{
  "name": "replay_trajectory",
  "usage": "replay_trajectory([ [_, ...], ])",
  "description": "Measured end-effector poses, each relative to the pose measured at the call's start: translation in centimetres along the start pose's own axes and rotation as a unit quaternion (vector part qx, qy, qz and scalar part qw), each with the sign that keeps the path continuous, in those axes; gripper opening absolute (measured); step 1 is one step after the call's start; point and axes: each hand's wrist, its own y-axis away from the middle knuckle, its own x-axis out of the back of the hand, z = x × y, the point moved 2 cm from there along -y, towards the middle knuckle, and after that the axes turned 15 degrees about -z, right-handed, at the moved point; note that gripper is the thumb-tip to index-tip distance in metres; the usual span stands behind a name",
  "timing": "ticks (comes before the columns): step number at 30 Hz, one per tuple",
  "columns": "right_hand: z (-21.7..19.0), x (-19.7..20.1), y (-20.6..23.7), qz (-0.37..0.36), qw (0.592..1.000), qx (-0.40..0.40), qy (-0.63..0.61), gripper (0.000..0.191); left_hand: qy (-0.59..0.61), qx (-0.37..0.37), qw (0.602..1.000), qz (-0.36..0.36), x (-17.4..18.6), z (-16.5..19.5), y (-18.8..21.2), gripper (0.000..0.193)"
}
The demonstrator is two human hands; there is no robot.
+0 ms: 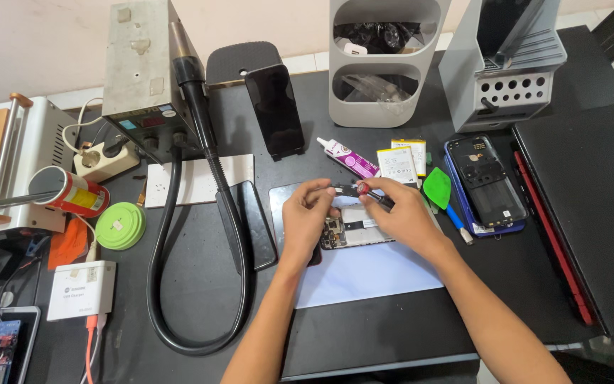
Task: The person uses a screwdriver to remove screws from a smartphone's internal frame. They then use a green plastic pry tool to lift and separate the motherboard assembly from the phone chassis. The person continues to pry and lift components to fully detach the internal assembly.
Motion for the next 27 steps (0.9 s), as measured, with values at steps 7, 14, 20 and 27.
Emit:
replay_trajectory([
  [7,3.8,2.5,0.1,0.000,0.989,-0.117,-0.092,0.022,-0.117,-0.069,0.991,0.005,-0.6,1.1,0.3,0.031],
  [14,5.8,5.2,0.9,0.037,0.988,-0.132,-0.070,0.018,-0.418,-0.199,0.886,0.031,-1.2,2.2,1.5,0.022],
  [20,4.2,4.6,1.0,0.028,0.988,-0.149,-0.003,0.022,-0.514,-0.208,0.830,-0.060,-2.2,2.4,2.3,0.036],
  [27,2.0,4.5,0.7,0.014,0.988,-0.144,0.055,0.024,-0.518,-0.173,0.832,-0.101,-2.0,2.4,2.3,0.022],
])
